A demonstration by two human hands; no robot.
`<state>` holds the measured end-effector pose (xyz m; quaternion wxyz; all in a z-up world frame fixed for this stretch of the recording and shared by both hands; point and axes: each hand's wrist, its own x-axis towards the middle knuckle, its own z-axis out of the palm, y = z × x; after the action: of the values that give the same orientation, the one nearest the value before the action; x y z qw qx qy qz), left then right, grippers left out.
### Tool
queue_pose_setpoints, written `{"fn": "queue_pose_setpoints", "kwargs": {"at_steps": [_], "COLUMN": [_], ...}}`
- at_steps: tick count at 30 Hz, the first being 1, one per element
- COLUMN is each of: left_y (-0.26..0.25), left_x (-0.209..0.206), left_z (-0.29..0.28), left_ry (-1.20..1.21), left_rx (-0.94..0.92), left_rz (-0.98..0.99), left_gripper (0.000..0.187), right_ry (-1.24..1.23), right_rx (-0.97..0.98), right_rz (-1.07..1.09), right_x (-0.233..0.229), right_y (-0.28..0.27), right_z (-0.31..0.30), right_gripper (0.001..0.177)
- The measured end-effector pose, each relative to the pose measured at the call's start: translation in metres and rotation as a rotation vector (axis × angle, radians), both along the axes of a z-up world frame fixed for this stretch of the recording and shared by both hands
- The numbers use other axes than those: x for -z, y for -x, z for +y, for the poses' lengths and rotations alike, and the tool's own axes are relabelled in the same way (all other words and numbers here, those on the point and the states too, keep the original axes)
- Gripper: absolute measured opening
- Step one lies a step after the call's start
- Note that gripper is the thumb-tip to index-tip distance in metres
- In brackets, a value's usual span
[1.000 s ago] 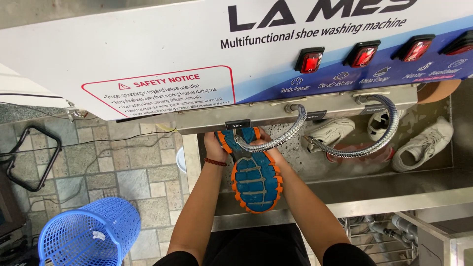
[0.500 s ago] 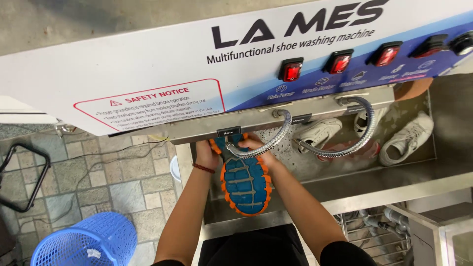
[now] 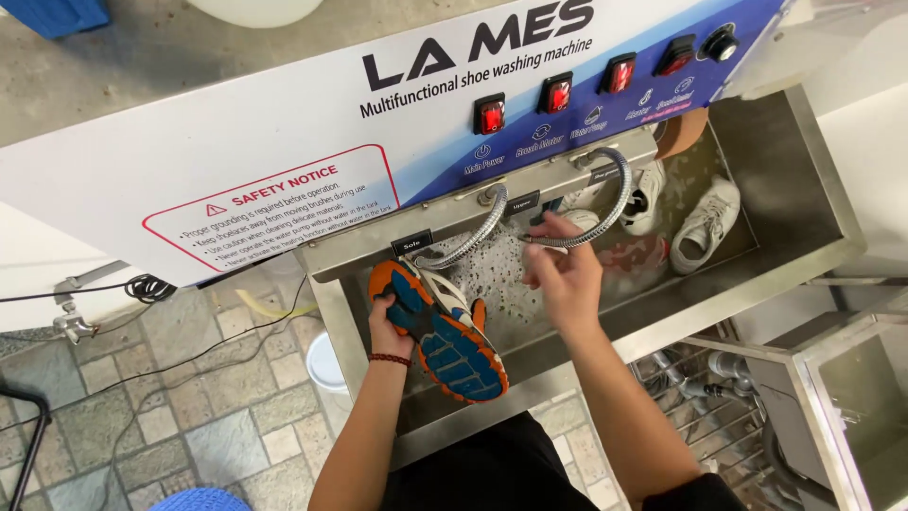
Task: Cleaning a shoe using a multifunctional shoe washing machine.
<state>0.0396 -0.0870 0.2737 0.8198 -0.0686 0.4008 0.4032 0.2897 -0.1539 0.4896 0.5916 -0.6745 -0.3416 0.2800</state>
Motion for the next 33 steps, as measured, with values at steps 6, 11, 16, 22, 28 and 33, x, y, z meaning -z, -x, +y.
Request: {"fn": "queue_pose_setpoints", "kwargs": {"at_steps": [6,11,16,22,28,33], "left_y": [0.016,0.015,0.009,-0.013,-0.022,-0.027], "left_x": [-0.012,-0.012,-0.044,-0.065,-0.044,-0.045], "left_z": [-0.010,-0.014,0.004,0.035,0.044,0.055], "left_ry": [0.077,0.032,0.047,-0.078,-0.159,-0.134], "left_rx": [-0.093,-0.096,-0.076,-0.075,-0.156,-0.111], "left_rz": [0.080,0.101,0.151,0.263,0.317,0.205], "left_gripper": [0.036,0.033,0.033,0.030,0.035,0.038], "right_ry": [0.080,0.246,0.131,0.052,0.030,0.337], "right_rx": [0.016,0.152,0.110,0.057,0.080,-0.316], "right_rz": [-0.366,-0.572,-0.783,-0.624,-0.368,0.452], "right_x": [-0.043,-0.050,-0.035,-0.027,0.029,0.120], "right_y": [-0.002,-0.040,-0.056,-0.057,-0.048,0.004], "right_z": [-0.010,-0.021,-0.018,-0.016,-0.030,-0.033], "right_gripper": [0.010,0.011,0.014,0.013,0.038,0.068]}}
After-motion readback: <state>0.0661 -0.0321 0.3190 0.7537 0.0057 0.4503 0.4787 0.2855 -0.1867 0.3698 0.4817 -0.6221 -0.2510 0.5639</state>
